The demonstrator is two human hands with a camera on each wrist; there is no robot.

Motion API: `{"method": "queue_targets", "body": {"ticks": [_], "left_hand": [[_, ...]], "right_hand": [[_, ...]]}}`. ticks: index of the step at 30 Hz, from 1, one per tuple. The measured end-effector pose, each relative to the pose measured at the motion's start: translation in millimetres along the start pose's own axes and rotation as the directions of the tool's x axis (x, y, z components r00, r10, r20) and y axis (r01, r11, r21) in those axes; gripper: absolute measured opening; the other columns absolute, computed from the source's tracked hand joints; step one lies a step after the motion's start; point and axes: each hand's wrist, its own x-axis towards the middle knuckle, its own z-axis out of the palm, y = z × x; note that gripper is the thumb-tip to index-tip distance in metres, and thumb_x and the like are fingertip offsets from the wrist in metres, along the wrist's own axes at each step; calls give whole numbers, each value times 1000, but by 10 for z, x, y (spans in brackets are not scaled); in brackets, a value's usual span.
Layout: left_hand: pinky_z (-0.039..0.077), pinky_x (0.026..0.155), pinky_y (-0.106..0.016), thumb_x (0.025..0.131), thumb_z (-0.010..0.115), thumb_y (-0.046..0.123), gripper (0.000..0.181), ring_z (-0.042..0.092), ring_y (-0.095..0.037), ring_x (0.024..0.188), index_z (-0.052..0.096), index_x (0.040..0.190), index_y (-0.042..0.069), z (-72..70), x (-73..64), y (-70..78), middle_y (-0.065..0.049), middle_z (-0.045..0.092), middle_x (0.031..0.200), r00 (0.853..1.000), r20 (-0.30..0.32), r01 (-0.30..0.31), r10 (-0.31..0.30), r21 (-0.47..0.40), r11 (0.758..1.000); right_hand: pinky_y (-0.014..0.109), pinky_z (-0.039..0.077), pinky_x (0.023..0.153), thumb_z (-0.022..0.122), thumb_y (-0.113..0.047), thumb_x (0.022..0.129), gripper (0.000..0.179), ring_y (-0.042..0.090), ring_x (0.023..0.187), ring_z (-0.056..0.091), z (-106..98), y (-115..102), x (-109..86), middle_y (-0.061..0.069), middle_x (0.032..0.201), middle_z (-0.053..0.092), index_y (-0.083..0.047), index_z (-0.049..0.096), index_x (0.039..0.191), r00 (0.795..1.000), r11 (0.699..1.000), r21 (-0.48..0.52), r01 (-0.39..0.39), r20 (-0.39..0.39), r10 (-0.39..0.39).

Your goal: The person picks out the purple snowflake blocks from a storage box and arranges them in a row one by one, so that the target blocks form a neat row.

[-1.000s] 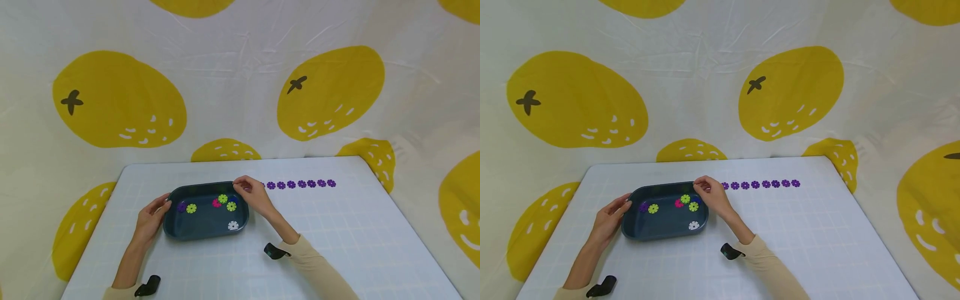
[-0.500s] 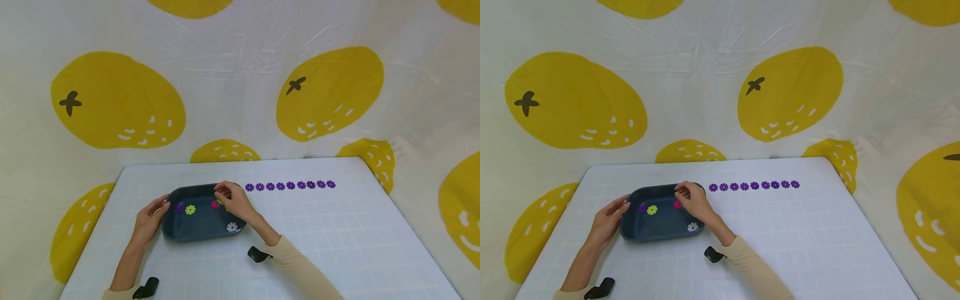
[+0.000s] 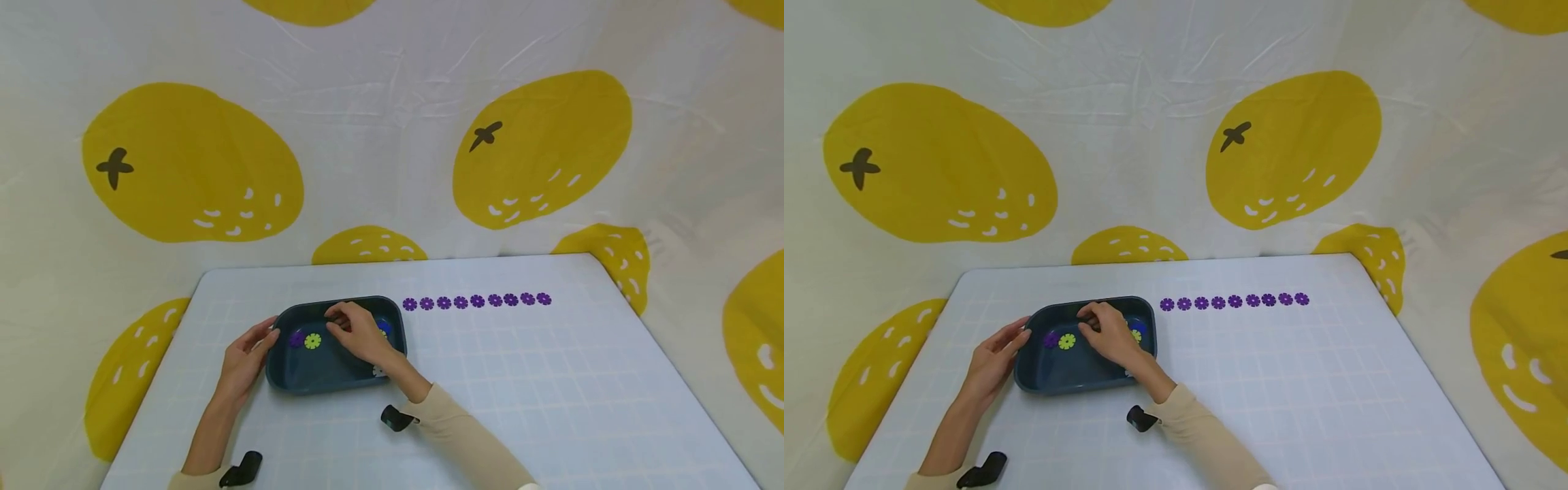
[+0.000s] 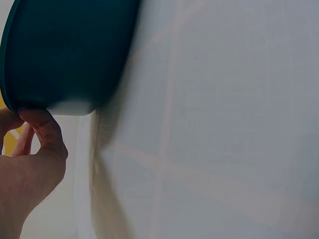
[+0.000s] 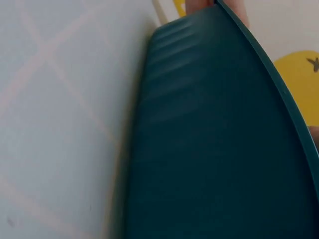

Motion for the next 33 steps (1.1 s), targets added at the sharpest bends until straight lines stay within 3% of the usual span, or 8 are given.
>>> {"method": "queue_targets", "body": {"ticks": [11, 16, 19, 24, 33], "left_hand": [[45, 76, -16, 97, 73, 38, 58, 52, -5, 103, 57, 147, 13, 33, 10, 23, 14, 60, 110, 1000, 12, -1, 1, -10, 1000], [46, 75, -16, 97, 73, 37, 58, 54, -5, 100, 58, 147, 11, 50, 7, 11, 13, 61, 108, 1000, 20, -16, 17, -31, 999], [47, 75, -16, 97, 73, 33, 57, 55, -4, 99, 58, 146, 9, 63, -3, -6, 11, 61, 107, 999, 20, -41, 42, -51, 998], [49, 78, -15, 98, 73, 31, 57, 56, -3, 100, 56, 147, 6, 80, -10, -34, 9, 60, 109, 998, 32, -60, 62, -67, 996], [49, 77, -15, 98, 73, 32, 58, 57, -1, 97, 56, 147, 6, 31, -22, -24, 10, 61, 109, 998, 25, -52, 54, -71, 996]], "right_hand": [[20, 52, 86, 65, -4, 99, 21, 23, 99, 67, 189, -5, 109, 16, 110, 65, 3, 67, 119, 997, 996, -85, -13, 78, 19], [25, 51, 92, 66, -6, 100, 23, 24, 104, 64, 297, -39, 122, 16, 113, 65, 3, 68, 121, 991, 988, -154, -25, 123, 45], [26, 48, 98, 66, -9, 101, 25, 22, 109, 61, 377, -59, 119, 13, 117, 66, 1, 68, 123, 988, 973, -229, -3, 150, 38], [22, 46, 100, 67, -13, 101, 28, 17, 110, 59, 479, -65, 117, 9, 120, 65, -2, 68, 127, 978, 924, -370, 94, 206, -17], [21, 43, 104, 67, -13, 102, 33, 18, 115, 56, 528, -76, 142, 8, 129, 64, -3, 66, 133, 961, 881, -446, 157, 274, -33]]}}
